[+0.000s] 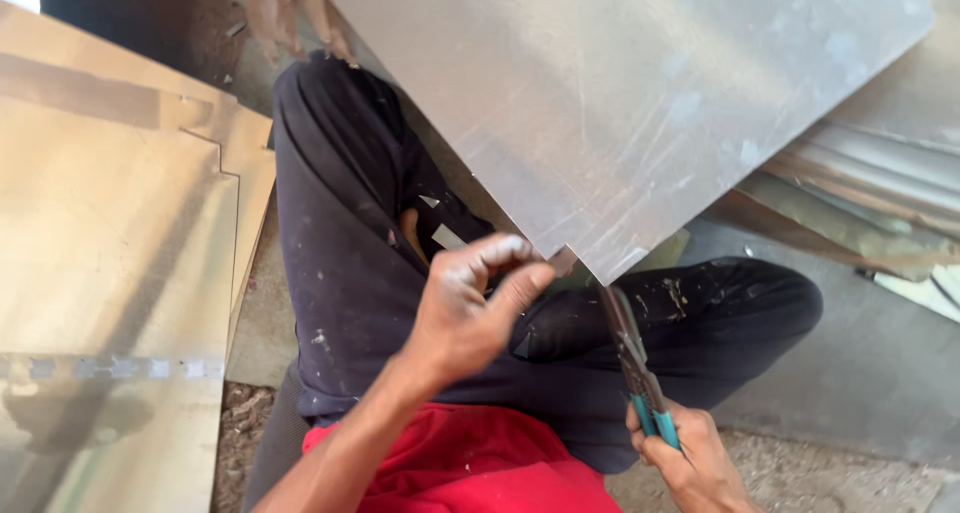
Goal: The person uses snips to cut various sections and notches from a large metal sheet while sitting on the ground.
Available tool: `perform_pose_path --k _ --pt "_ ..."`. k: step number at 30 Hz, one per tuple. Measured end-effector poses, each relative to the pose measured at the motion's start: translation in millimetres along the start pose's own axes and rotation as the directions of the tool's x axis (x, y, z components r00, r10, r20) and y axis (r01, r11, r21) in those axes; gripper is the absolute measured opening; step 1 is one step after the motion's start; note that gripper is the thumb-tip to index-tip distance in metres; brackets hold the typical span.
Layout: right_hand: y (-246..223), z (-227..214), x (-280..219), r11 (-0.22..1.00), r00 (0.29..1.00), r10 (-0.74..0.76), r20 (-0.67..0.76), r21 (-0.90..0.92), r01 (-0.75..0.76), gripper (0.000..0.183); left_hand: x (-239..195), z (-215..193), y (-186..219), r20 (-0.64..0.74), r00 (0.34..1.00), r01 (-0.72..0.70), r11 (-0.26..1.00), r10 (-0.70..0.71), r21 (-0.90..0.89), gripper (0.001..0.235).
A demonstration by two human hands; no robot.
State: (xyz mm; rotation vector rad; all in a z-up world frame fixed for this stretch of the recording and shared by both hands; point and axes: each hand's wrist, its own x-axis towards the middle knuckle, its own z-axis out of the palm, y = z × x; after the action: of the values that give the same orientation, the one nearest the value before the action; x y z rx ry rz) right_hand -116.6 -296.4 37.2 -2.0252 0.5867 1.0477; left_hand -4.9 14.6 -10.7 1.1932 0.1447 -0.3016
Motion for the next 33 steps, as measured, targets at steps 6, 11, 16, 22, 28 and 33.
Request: perform_pose_path --k 6,11,16,22,28,33 --pt "32.1 21.4 3.3 0.963 0.989 -0.015 -0.148 0.265 0.054 0.028 42.3 -9.0 -19.6 0.213 0.975 0.079 0.992 -0.056 -0.1 0.019" --pt "41.9 32.1 -1.6 0.884 0.951 -0.115 -0.287 0.407 0.229 0.024 60.9 -12.6 15.6 0.322 0.936 0.201 0.968 -0.144 -0.151 0.039" --pt "15.4 31.3 -6.3 0.843 0.93 -0.052 -0.364 0.484 0.236 0.03 73.0 61.4 -2.3 0.115 0.939 0.34 0.926 -0.324 -0.162 0.04" --pt "-29.6 34.6 1.7 0.766 0.939 -0.04 -0.342 0.593 0.249 0.068 71.5 153.4 -34.1 0.145 0.969 0.226 0.958 -0.202 -0.176 0.027" --pt "-58.5 33.0 8.5 0.79 0.909 -0.002 -0.418 0.557 0.258 0.069 70.2 162.2 -39.0 0.143 0.969 0.23 0.944 -0.201 -0.234 0.023" --pt "-75.7 30.8 6.2 0.831 0.904 0.019 -0.427 0.51 0.224 0.062 67.8 161.6 -44.0 0.159 0.972 0.21 0.946 -0.175 -0.245 0.02"
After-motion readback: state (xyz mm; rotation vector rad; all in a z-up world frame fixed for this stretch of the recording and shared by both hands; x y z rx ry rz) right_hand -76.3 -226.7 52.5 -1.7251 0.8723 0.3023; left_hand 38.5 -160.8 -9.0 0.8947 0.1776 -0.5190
